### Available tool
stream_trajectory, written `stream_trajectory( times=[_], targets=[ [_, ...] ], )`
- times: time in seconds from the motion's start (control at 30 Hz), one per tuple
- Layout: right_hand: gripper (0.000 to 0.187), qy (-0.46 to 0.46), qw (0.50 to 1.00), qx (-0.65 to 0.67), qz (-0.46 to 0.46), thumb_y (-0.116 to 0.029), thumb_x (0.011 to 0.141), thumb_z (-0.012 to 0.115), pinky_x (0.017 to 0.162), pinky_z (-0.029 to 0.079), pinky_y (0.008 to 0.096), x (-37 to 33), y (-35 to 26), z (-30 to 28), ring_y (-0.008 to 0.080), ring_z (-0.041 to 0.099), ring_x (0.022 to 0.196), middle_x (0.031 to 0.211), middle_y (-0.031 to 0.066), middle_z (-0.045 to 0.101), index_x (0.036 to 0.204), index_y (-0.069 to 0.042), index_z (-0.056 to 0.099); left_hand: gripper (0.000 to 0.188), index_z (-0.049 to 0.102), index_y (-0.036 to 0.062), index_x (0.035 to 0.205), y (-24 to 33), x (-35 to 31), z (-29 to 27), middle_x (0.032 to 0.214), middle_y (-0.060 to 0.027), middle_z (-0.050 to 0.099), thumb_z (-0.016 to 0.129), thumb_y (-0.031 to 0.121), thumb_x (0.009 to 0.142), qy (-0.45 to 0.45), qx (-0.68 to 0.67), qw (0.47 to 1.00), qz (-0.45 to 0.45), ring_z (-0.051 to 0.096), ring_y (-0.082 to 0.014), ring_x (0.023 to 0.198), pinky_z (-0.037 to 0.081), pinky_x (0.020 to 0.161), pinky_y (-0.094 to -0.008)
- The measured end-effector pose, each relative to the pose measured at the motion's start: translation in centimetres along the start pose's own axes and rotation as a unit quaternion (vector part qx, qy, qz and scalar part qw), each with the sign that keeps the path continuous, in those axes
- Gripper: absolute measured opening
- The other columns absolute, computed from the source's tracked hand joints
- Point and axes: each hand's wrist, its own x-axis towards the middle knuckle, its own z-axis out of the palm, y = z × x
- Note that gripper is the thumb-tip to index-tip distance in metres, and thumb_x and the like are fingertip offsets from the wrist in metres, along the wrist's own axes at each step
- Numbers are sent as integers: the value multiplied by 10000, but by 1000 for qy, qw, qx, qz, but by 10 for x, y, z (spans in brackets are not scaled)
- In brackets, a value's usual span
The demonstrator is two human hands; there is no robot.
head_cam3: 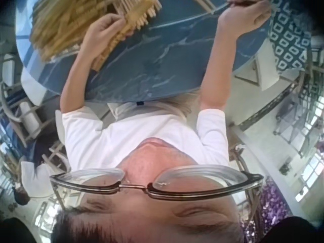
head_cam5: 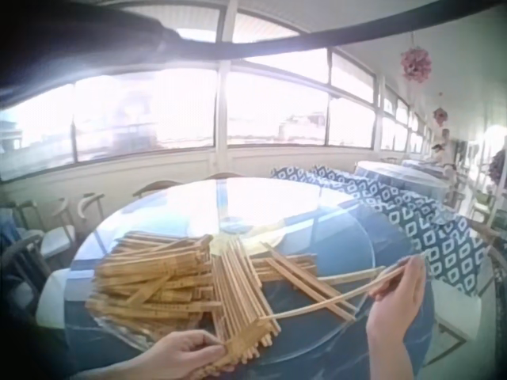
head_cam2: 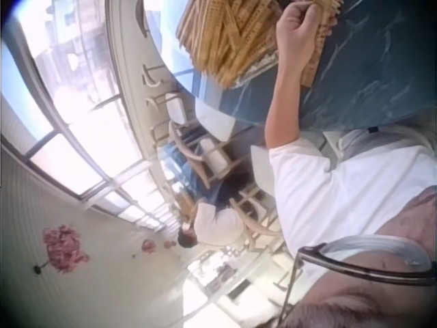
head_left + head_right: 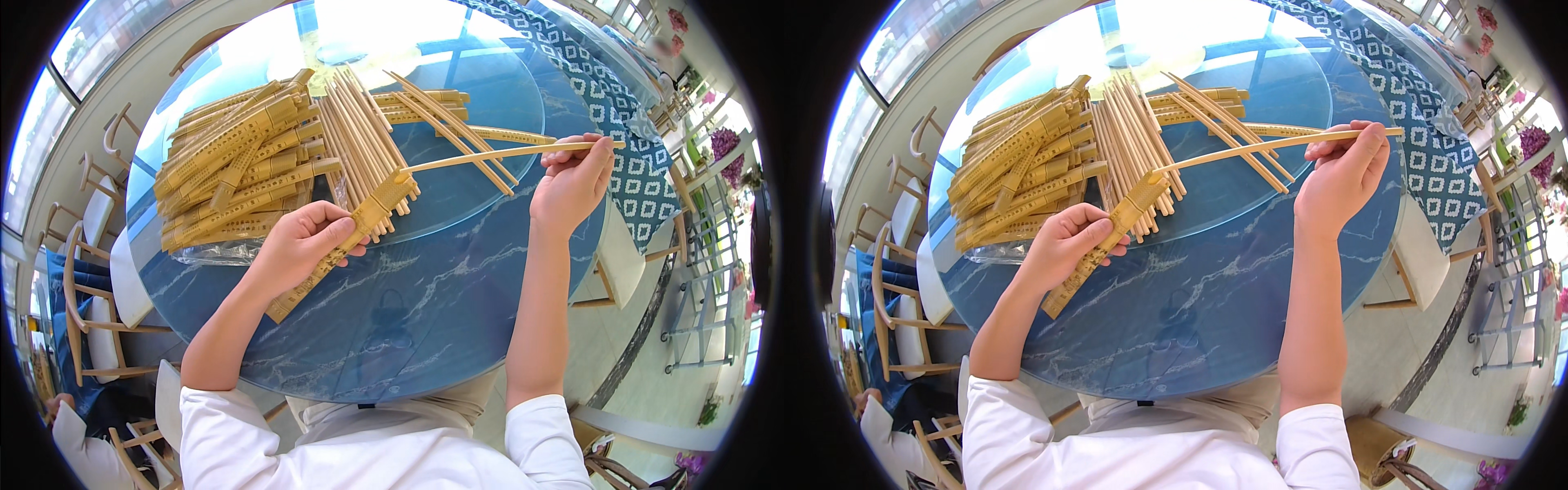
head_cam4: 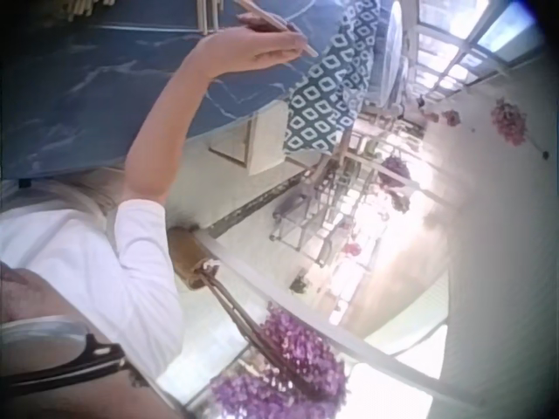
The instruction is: The person repeatedly picks up pairs of bamboo chopsticks and their paper sleeves from a pile on a blue marble table, inserts the chopsticks into the sleeves, and places the assembled units back on the table. The process is repeated continuously throughout the clip.
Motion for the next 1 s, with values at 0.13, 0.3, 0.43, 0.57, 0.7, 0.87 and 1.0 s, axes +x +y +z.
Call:
stream_trajectory(
  times=[0.13, 0.3, 0.43, 0.57, 0.7, 0.87, 1.0],
  targets=[
    [341, -5, 1000, -11, -1, -377, 1129, 486, 560, 438, 262, 2, 1, -3, 106, 464, 550, 648, 23, 527, 975, -75, 523, 191, 623, 42, 1124, 8, -4, 4, 1055, -83, 763, 598, 230, 1096, 22, 34, 999, -19, 754, -143, 938, 577, 740, -253],
    [363, -21, 1000, -4, 14, -392, 1129, 486, 545, 426, 255, 3, 3, -6, 98, 458, 540, 645, 16, 513, 935, -88, 524, 183, 643, 27, 1131, 6, -4, 8, 1034, -48, 759, 607, 201, 1089, 42, 99, 994, 9, 747, -119, 937, 560, 723, -248],
    [345, -25, 999, 27, 13, -366, 1136, 485, 513, 408, 259, 1, 8, -3, 88, 463, 527, 647, 11, 511, 928, -91, 505, 173, 666, -6, 1099, 9, -9, 15, 970, -44, 747, 621, 158, 1074, 62, 134, 988, 36, 742, -102, 917, 564, 732, -255],
    [347, -34, 999, 20, 32, -372, 1123, 524, 500, 387, 262, 1, 8, -1, 82, 438, 504, 604, 12, 503, 898, -107, 524, 155, 665, -1, 1083, 4, -10, 15, 943, -45, 763, 625, 148, 1072, 70, 148, 986, 41, 742, -104, 898, 565, 730, -250],
    [332, -69, 988, -19, 140, -356, 1106, 572, 482, 371, 251, -2, 13, 2, 80, 440, 491, 577, -2, 485, 889, -108, 532, 155, 662, -3, 1068, 7, -11, 18, 934, -52, 773, 622, 147, 1075, 73, 159, 983, 47, 740, -104, 885, 564, 728, -247],
    [329, -175, 959, -35, 220, -359, 1110, 553, 528, 443, 248, -27, 27, 14, 86, 527, 559, 647, 10, 567, 919, -91, 563, 157, 664, -9, 1065, 9, -10, 19, 936, -60, 770, 620, 141, 1075, 75, 151, 985, 45, 734, -98, 881, 560, 747, -242],
    [345, -222, 938, -23, 265, -372, 1115, 534, 575, 502, 265, -39, 33, 20, 102, 604, 633, 709, 33, 620, 969, -66, 597, 155, 649, 19, 1054, 2, -9, 12, 978, -63, 762, 607, 166, 1082, 71, 139, 986, 53, 736, -120, 871, 558, 719, -249]
  ],
)
